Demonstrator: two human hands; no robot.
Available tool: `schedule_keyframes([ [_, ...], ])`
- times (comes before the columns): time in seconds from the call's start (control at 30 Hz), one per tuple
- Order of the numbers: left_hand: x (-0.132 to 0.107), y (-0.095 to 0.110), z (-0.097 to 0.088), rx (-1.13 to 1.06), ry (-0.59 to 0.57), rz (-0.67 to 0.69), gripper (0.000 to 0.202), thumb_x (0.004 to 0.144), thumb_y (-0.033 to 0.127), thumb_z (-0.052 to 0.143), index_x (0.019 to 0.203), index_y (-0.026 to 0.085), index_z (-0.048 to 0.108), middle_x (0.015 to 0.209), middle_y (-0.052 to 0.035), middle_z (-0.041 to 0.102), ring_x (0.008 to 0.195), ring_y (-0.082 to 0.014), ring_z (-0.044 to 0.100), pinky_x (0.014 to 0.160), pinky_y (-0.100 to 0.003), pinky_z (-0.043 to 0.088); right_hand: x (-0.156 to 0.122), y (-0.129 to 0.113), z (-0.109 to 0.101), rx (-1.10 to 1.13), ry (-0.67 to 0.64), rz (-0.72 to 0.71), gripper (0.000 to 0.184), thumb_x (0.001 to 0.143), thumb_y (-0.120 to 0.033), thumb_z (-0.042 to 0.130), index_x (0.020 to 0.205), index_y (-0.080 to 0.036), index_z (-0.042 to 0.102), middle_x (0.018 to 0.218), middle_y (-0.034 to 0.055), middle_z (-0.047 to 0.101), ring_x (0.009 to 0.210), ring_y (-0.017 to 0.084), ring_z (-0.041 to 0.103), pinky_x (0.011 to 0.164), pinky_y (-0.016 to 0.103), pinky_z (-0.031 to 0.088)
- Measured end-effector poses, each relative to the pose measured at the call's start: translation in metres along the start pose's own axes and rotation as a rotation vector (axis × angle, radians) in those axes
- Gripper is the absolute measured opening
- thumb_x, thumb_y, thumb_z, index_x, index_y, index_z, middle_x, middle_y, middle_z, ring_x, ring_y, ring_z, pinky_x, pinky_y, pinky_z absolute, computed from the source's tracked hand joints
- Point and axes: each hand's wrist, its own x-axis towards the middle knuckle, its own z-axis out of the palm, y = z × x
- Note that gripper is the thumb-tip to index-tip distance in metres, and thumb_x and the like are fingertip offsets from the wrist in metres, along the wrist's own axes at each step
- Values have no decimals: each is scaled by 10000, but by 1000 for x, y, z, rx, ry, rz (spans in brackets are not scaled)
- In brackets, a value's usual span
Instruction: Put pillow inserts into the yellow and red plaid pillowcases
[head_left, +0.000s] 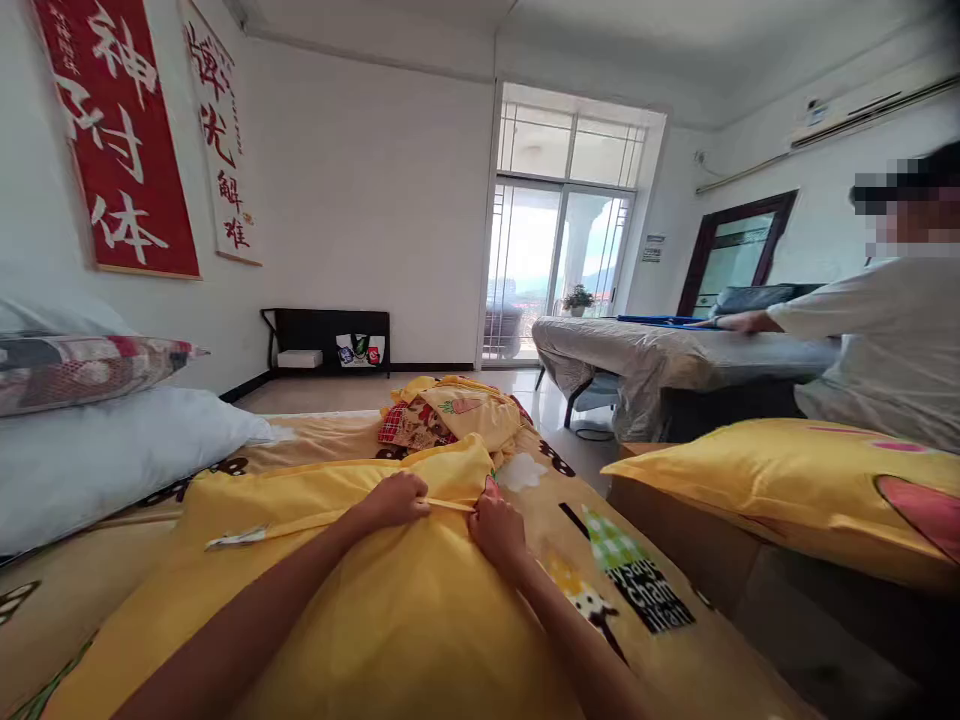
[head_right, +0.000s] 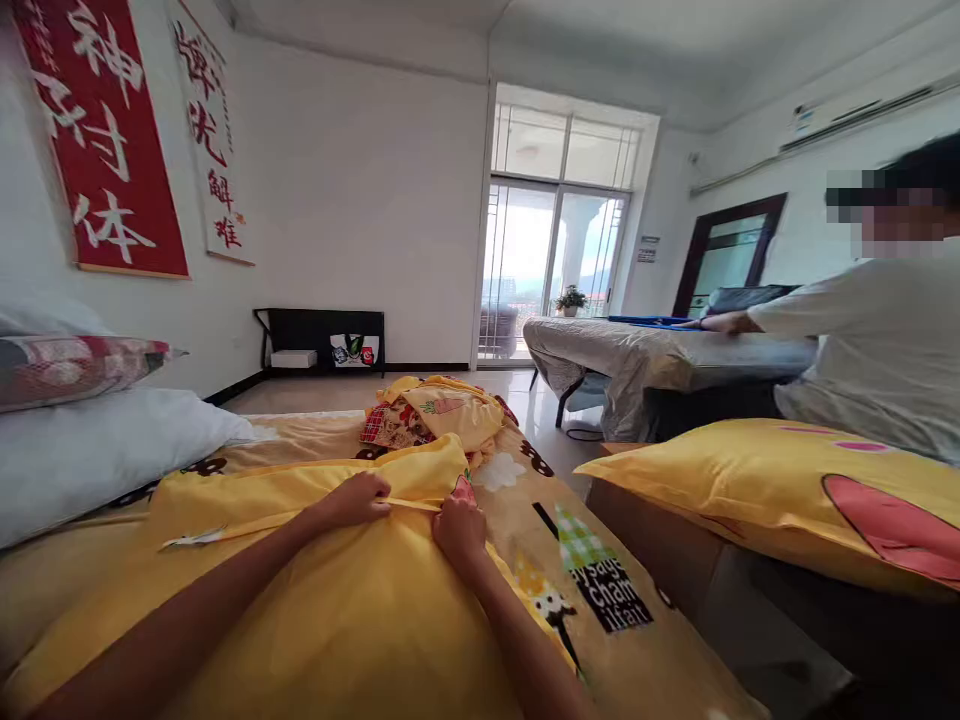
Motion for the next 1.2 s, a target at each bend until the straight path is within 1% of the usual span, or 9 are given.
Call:
schedule_keyframes([
  [0.23, -6, -8, -2, 64, 24, 46, 188, 798, 231, 499, 616, 183, 488, 675, -7, 597, 662, -147, 540, 560, -251, 313, -1, 11, -21, 2, -24, 14, 201, 840, -261, 513, 815, -185, 698, 888, 90, 725, 839, 209, 664, 608, 245, 372],
  [0.4, -8, -3, 3, 142, 57, 121, 169, 908, 304, 479, 854, 183, 585, 930, -63, 660, 868, -206, 610, 702, -285, 436, -4, 26, -44, -58, 57, -10, 265, 908, -280, 437, 837, -200, 679, 878, 75, 724, 840, 191, 654, 642, 250, 367],
  [0.57, -9, 8, 7, 226, 61, 221, 225, 941, 192, 397, 883, 164, 612, 932, -98, 651, 887, -233, 607, 751, -344, 476, -9, 15, -31, -157, 88, -2, 282, 909, -229, 402, 997, -163, 662, 913, 132, 717, 863, 226, 668, 677, 281, 399],
  [0.77, -15, 4, 6, 369, 115, 303, 202, 903, 130, 431, 908, 162, 630, 901, -100, 645, 855, -247, 605, 708, -368, 509, -3, 3, -19, -168, 84, 35, 279, 884, -249, 428, 950, -144, 678, 893, 157, 718, 842, 254, 678, 666, 302, 427],
  [0.87, -32, -14, 6, 318, 164, 256, 226, 916, 174, 450, 1062, 164, 623, 1087, -135, 639, 1012, -271, 592, 829, -411, 513, -4, 14, -22, -139, 81, 16, 274, 886, -242, 433, 958, -155, 683, 881, 152, 719, 817, 238, 676, 654, 284, 411],
  [0.97, -58, -51, -2, 156, 217, 167, 418, 947, 377, 454, 1318, 193, 509, 1412, -135, 491, 1267, -279, 477, 1038, -444, 418, -2, 31, -32, -64, 29, -63, 262, 888, -305, 484, 770, -185, 684, 773, 79, 720, 713, 184, 660, 594, 239, 374],
  [1.03, -69, -78, -16, 37, 225, 48, 514, 966, 487, 356, 1387, 207, 450, 1478, -103, 436, 1333, -254, 428, 1094, -428, 368, 9, 36, -45, -4, 19, -94, 363, 917, -378, 448, 697, -188, 666, 699, 47, 704, 661, 162, 646, 567, 228, 368],
  [1.1, -68, -98, -34, -38, 253, -78, 563, 973, 523, 263, 1395, 201, 449, 1475, -89, 448, 1351, -233, 418, 1115, -410, 344, 29, 31, -60, 48, 58, -93, 468, 962, -415, 324, 776, -174, 678, 729, 59, 710, 705, 168, 657, 600, 230, 400],
  [1.2, -53, -109, -49, -42, 324, -223, 597, 967, 516, 229, 1405, 172, 443, 1490, -104, 423, 1391, -221, 361, 1136, -405, 307, 60, 2, -67, 102, 133, -104, 546, 989, -409, 165, 1108, -159, 635, 1024, 100, 715, 947, 187, 658, 768, 262, 450],
])
